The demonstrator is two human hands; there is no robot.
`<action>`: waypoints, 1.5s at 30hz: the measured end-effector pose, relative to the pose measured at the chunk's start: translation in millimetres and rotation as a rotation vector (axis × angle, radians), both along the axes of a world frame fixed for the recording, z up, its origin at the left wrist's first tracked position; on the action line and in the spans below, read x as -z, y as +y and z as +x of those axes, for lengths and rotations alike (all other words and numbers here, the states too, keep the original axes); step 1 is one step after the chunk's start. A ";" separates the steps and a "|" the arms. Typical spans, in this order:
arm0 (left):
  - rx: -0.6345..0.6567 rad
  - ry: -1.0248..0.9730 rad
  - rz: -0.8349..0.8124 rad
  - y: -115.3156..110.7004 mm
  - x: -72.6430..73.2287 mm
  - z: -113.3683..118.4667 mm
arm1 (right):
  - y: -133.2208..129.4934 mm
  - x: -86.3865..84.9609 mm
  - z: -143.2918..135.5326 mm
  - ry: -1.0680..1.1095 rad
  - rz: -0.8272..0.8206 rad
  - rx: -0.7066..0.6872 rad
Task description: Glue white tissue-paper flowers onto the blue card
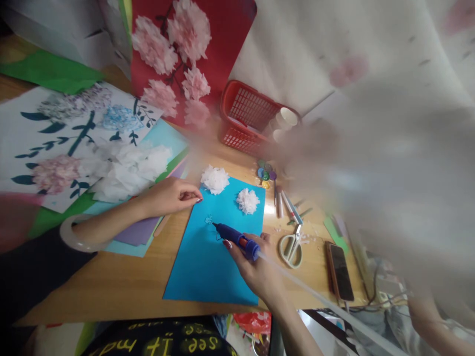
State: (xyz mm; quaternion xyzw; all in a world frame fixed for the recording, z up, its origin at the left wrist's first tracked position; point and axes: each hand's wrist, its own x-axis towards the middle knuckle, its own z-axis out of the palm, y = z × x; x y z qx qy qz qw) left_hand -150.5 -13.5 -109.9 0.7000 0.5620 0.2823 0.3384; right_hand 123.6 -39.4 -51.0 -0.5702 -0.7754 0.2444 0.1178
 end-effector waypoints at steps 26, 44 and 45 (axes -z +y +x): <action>-0.009 -0.008 0.039 0.5 1.6 -0.7 | 4.7 4.5 -15.9 0.008 0.049 -0.088; 0.025 -0.034 0.018 -0.6 0.3 -2.4 | -3.4 0.9 -9.8 -0.017 0.034 -0.161; 0.026 -0.032 0.019 -0.5 0.6 -2.4 | -3.7 -0.1 -9.5 -0.013 0.044 -0.148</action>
